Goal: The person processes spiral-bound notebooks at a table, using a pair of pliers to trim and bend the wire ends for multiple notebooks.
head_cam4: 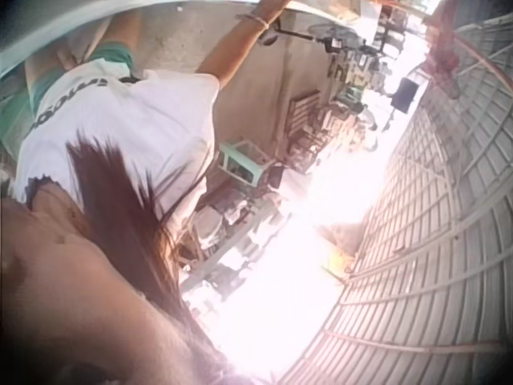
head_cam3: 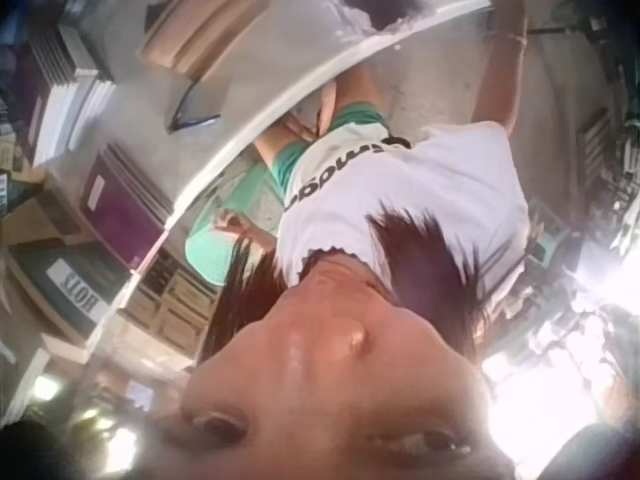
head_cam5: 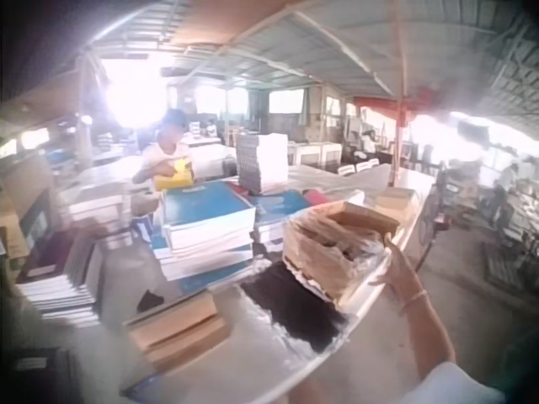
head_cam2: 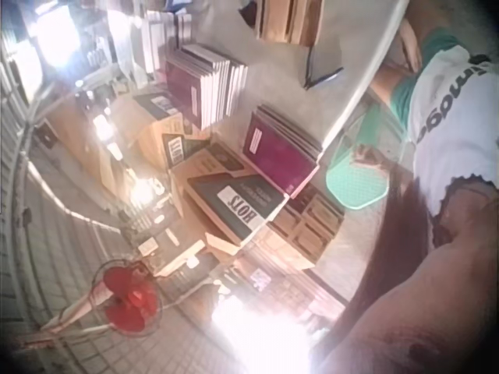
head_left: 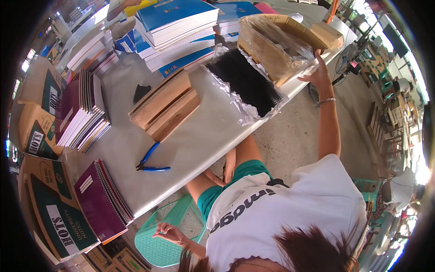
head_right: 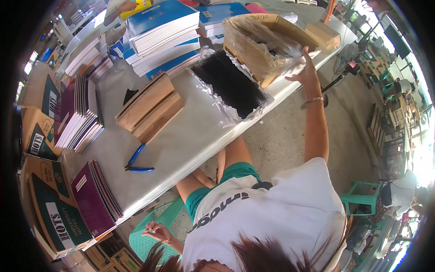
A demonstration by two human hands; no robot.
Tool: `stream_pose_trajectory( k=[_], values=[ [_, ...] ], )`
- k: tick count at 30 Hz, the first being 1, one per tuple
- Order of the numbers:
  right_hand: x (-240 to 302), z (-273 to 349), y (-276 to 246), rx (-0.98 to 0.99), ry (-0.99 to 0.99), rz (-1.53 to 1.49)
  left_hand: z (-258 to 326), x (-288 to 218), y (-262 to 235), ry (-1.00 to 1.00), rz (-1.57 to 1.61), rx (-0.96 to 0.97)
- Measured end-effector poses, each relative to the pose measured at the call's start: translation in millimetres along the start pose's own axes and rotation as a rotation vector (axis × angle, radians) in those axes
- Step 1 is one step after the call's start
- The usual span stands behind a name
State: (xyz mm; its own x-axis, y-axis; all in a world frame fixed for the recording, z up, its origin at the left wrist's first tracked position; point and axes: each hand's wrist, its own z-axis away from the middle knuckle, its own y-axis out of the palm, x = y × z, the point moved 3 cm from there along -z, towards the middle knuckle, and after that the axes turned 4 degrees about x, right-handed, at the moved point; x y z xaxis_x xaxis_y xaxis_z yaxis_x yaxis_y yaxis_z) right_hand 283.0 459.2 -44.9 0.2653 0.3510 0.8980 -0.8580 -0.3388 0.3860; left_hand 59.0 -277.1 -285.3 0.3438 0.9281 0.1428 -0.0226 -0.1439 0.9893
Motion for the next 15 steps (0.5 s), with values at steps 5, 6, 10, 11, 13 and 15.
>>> stream_pose_trajectory(
  k=[5,6,10,11,13,15],
  values=[
    [3.5,-0.5,11.3,0.032,0.062,0.01,-14.8,4.8,-6.0,-0.095,0.068,-0.009],
    [9.6,-0.7,6.6,0.079,0.105,-0.008,-16.2,6.3,-5.7,-0.1,0.063,-0.007],
    [18.3,2.2,-3.2,0.073,0.178,-0.032,-18.1,16.2,-7.7,-0.146,0.071,0.01],
    [17.1,1.4,-8.0,0.054,0.189,-0.063,-19.0,19.6,-8.2,-0.165,0.08,0.018],
    [17.9,1.6,-18.3,0.034,0.185,-0.149,-20.4,27.3,-11.3,-0.207,0.1,-0.005],
    [18.0,-2.3,-27.5,0.043,0.186,-0.196,-19.6,31.9,-9.4,-0.218,0.099,-0.011]
  ],
)
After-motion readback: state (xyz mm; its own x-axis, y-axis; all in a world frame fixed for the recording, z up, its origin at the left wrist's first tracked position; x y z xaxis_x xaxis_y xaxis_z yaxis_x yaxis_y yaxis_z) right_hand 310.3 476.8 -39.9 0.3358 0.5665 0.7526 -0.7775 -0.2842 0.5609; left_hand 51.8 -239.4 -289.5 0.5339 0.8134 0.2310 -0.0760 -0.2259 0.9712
